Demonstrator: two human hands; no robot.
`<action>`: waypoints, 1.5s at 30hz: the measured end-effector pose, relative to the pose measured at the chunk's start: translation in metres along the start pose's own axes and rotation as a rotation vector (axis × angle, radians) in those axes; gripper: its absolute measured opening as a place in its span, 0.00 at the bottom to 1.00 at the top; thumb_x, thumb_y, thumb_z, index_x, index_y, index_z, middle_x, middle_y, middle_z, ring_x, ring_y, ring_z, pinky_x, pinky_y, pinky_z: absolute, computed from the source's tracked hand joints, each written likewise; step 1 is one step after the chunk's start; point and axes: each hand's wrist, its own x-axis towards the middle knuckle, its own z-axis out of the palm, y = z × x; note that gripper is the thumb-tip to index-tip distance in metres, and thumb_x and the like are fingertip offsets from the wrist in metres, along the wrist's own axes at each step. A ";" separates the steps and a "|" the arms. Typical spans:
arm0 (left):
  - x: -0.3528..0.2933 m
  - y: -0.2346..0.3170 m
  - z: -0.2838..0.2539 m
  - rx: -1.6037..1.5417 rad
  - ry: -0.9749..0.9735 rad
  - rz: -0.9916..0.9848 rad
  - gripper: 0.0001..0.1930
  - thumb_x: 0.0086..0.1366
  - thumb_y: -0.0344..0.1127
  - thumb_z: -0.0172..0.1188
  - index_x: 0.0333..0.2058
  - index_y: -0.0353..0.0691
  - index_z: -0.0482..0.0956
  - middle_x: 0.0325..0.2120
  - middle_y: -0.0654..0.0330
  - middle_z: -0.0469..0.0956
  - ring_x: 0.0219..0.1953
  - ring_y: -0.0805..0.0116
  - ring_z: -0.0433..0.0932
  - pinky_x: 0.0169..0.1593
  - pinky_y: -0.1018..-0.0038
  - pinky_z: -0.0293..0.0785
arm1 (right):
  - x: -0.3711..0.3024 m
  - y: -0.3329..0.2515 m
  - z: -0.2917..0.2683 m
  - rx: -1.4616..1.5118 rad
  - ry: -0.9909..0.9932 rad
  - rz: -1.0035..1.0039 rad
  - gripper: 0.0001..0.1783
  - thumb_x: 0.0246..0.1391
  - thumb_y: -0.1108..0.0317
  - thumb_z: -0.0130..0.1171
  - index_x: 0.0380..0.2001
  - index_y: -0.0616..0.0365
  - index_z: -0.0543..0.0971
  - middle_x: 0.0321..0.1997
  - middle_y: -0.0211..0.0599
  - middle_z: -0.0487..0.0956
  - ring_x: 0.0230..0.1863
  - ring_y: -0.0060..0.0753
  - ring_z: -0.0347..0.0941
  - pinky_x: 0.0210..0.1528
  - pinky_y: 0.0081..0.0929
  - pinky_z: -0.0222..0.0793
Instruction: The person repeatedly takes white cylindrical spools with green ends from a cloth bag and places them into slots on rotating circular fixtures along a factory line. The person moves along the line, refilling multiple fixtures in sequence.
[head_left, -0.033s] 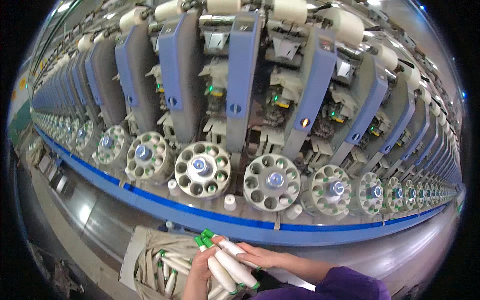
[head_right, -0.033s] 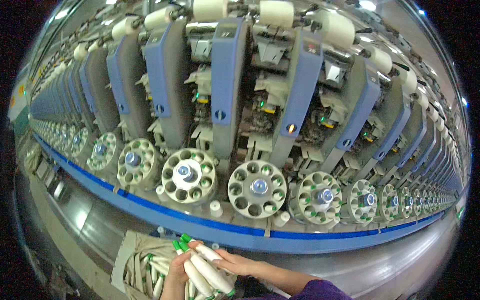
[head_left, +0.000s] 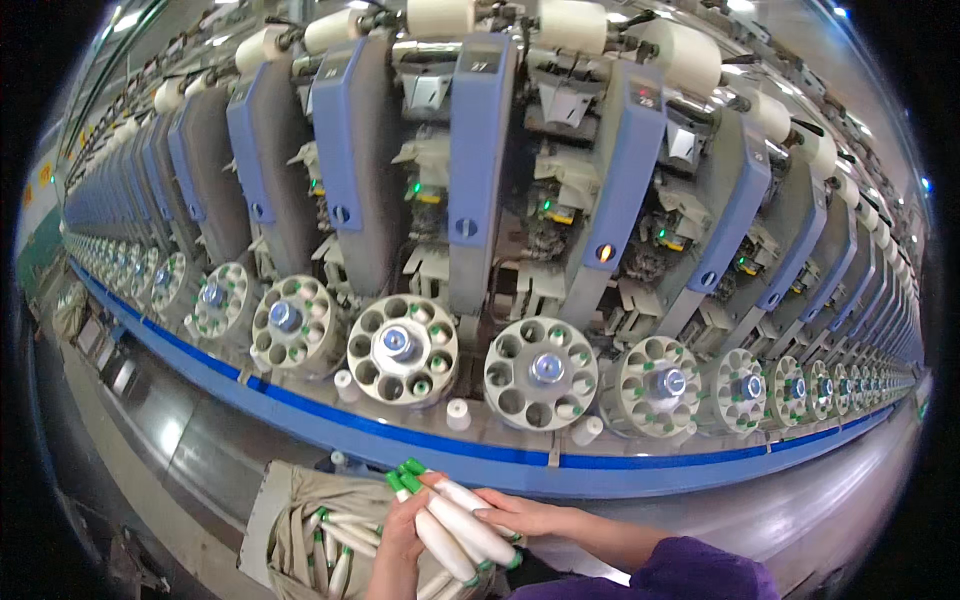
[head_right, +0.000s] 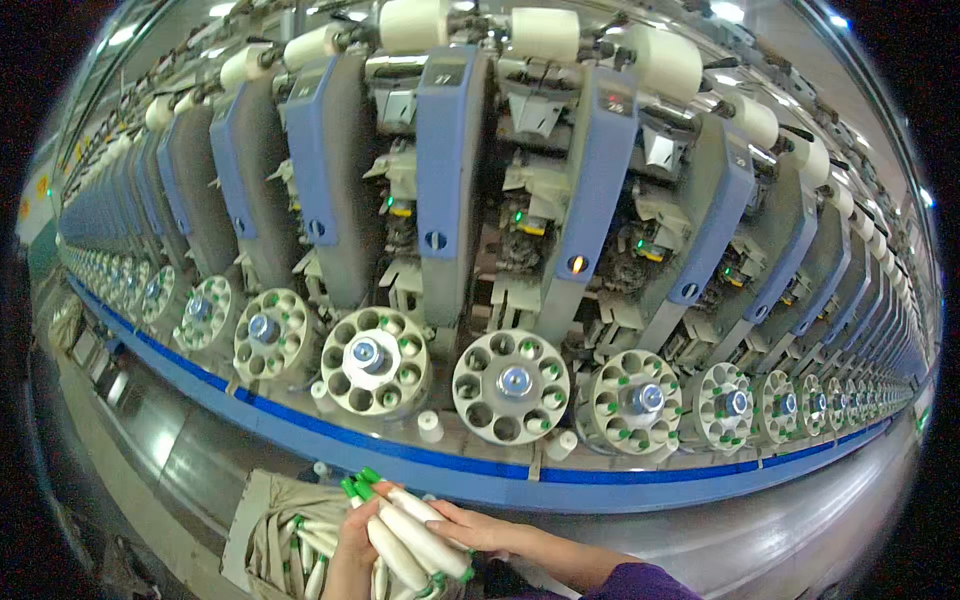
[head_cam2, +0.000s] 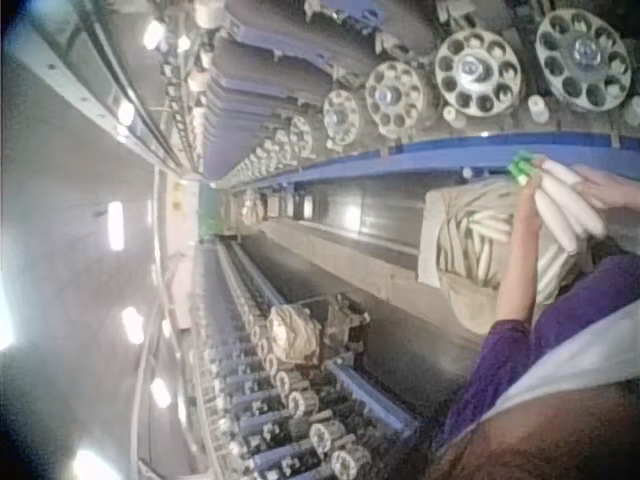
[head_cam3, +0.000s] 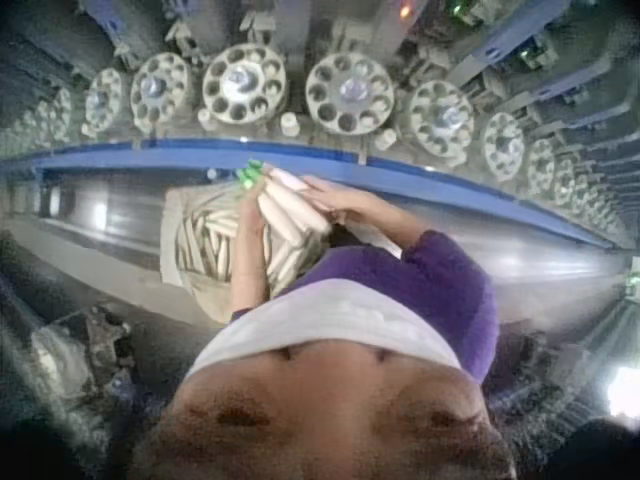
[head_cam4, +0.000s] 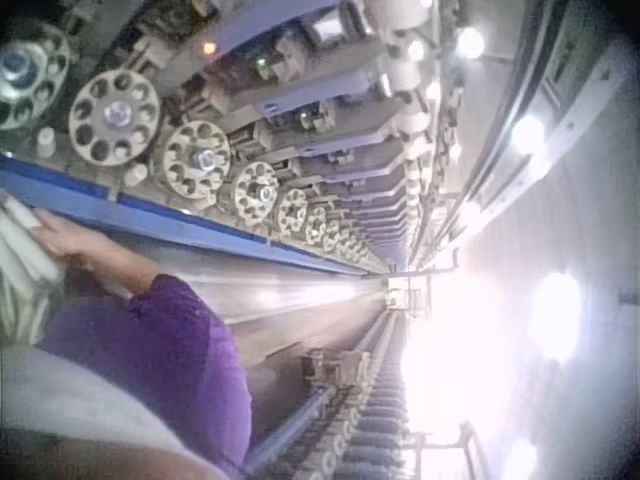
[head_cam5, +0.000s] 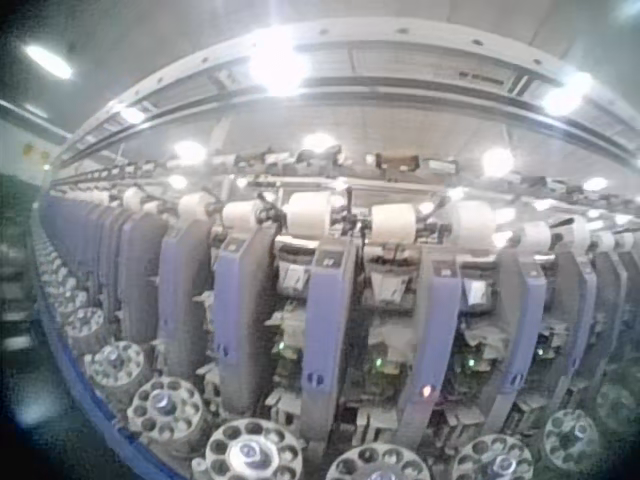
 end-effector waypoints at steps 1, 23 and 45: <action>0.014 0.005 0.010 -0.052 0.052 0.029 0.16 0.60 0.33 0.53 0.47 0.36 0.71 0.45 0.52 0.72 0.44 0.59 0.72 0.51 0.64 0.68 | 0.000 0.000 -0.014 0.091 -0.050 0.143 0.28 0.60 0.51 0.45 0.59 0.52 0.58 0.32 0.27 0.71 0.26 0.19 0.65 0.23 0.16 0.62; 0.220 0.064 0.190 -0.049 0.013 0.462 0.23 0.64 0.42 0.50 0.56 0.43 0.61 0.48 0.57 0.67 0.51 0.61 0.67 0.56 0.61 0.64 | 0.122 0.073 -0.428 -0.352 1.152 0.267 0.23 0.54 0.48 0.50 0.30 0.58 0.79 0.27 0.41 0.80 0.33 0.42 0.77 0.38 0.34 0.70; 0.203 0.097 0.118 -0.006 0.089 0.407 0.25 0.59 0.42 0.58 0.54 0.45 0.65 0.48 0.56 0.67 0.53 0.58 0.65 0.57 0.59 0.63 | 0.084 0.052 -0.192 1.493 0.294 -0.050 0.10 0.61 0.58 0.46 0.31 0.47 0.73 0.47 0.30 0.73 0.20 0.14 0.56 0.20 0.14 0.51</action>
